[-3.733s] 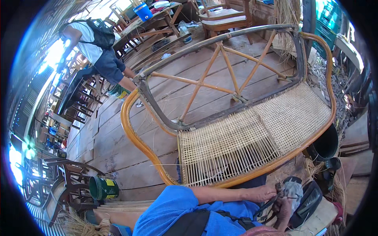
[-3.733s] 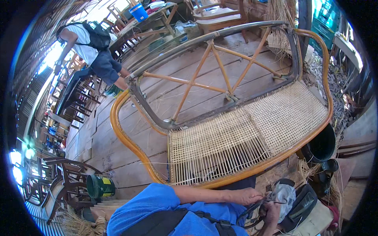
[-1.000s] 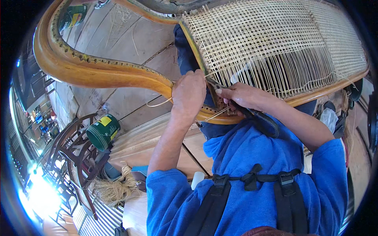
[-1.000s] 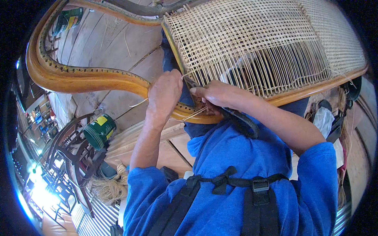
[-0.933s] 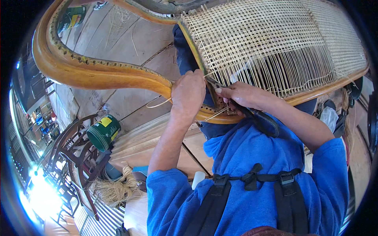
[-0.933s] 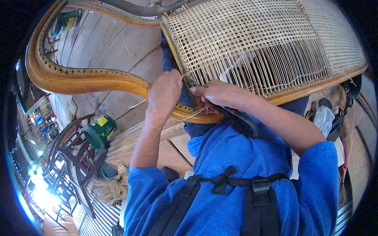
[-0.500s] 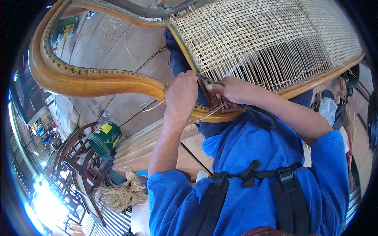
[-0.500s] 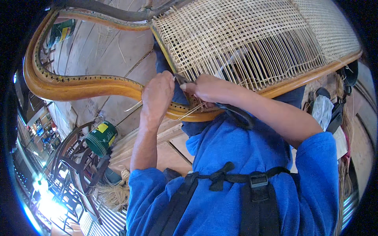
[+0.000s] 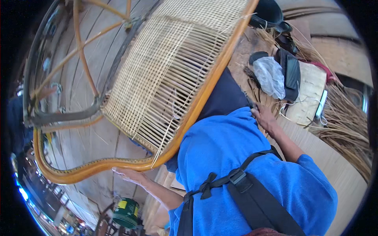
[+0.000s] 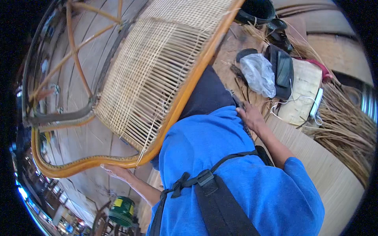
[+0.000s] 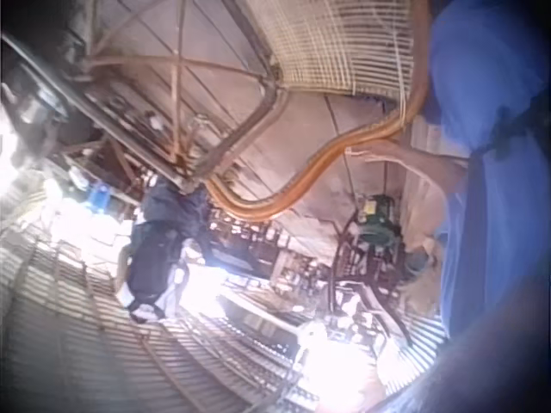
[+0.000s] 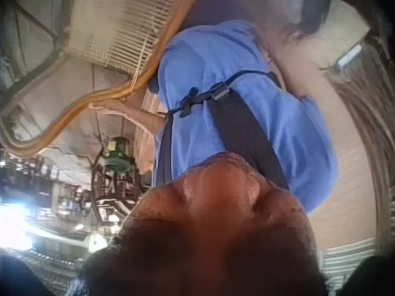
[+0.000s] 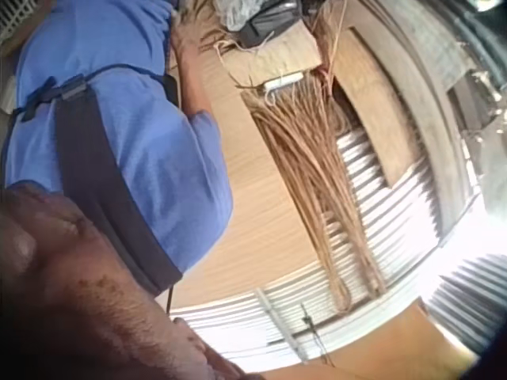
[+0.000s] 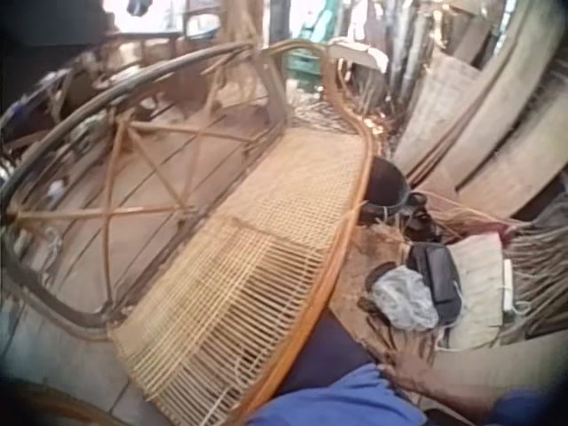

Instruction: Repairing the wicker seat of a wooden chair using tools like a hammer and chisel.

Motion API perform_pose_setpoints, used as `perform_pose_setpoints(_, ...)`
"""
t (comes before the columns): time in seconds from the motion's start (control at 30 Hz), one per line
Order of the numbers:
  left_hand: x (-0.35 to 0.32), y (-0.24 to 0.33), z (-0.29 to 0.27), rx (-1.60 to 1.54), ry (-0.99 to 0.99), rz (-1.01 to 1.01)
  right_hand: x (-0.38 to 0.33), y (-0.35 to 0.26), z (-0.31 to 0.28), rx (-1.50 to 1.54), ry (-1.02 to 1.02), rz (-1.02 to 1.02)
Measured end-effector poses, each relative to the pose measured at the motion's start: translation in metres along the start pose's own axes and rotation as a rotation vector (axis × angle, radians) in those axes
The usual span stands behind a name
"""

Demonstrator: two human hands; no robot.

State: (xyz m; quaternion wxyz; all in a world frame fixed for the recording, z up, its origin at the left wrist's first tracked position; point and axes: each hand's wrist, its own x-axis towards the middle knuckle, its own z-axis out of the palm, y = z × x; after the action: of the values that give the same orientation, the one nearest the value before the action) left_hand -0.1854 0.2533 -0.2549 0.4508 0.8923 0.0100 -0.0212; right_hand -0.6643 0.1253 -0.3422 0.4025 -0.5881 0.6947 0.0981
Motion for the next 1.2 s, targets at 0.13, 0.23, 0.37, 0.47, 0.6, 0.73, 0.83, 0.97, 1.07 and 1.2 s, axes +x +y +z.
perform_pose_setpoints(0.13,0.018,-0.025,0.021,-0.114,-0.181,-0.033,0.002,-0.031,-0.051,0.11,0.448,-0.346)
perform_pose_setpoints(0.23,0.002,-0.003,0.021,-0.276,-0.224,-0.043,0.068,-0.039,-0.087,0.283,0.644,-0.428)
perform_pose_setpoints(0.37,-0.001,0.001,0.018,-0.258,-0.229,-0.05,0.18,-0.033,-0.114,0.271,0.862,-0.492)
perform_pose_setpoints(0.47,0.011,-0.009,0.015,-0.215,-0.271,-0.028,0.248,-0.024,-0.113,0.16,0.86,-0.378)
perform_pose_setpoints(0.6,0.011,-0.006,0.016,-0.218,-0.22,0.001,0.281,-0.022,-0.102,0.091,0.821,-0.173)
perform_pose_setpoints(0.73,0.016,-0.01,0.018,-0.228,-0.222,0.018,0.3,-0.007,-0.107,0.066,0.663,-0.073)
perform_pose_setpoints(0.83,0.02,-0.016,0.017,-0.233,-0.217,0.013,0.295,-0.003,-0.097,0.001,0.713,-0.178)
perform_pose_setpoints(0.97,0.016,-0.008,0.014,-0.214,-0.243,-0.044,0.27,-0.023,-0.117,0.036,0.74,-0.236)
perform_pose_setpoints(1.07,0.025,-0.015,0.012,-0.202,-0.223,-0.045,0.276,-0.04,-0.133,-0.09,0.722,-0.2)
perform_pose_setpoints(1.2,0.027,-0.019,0.012,-0.187,-0.227,-0.018,0.296,-0.048,-0.136,-0.205,0.7,-0.13)
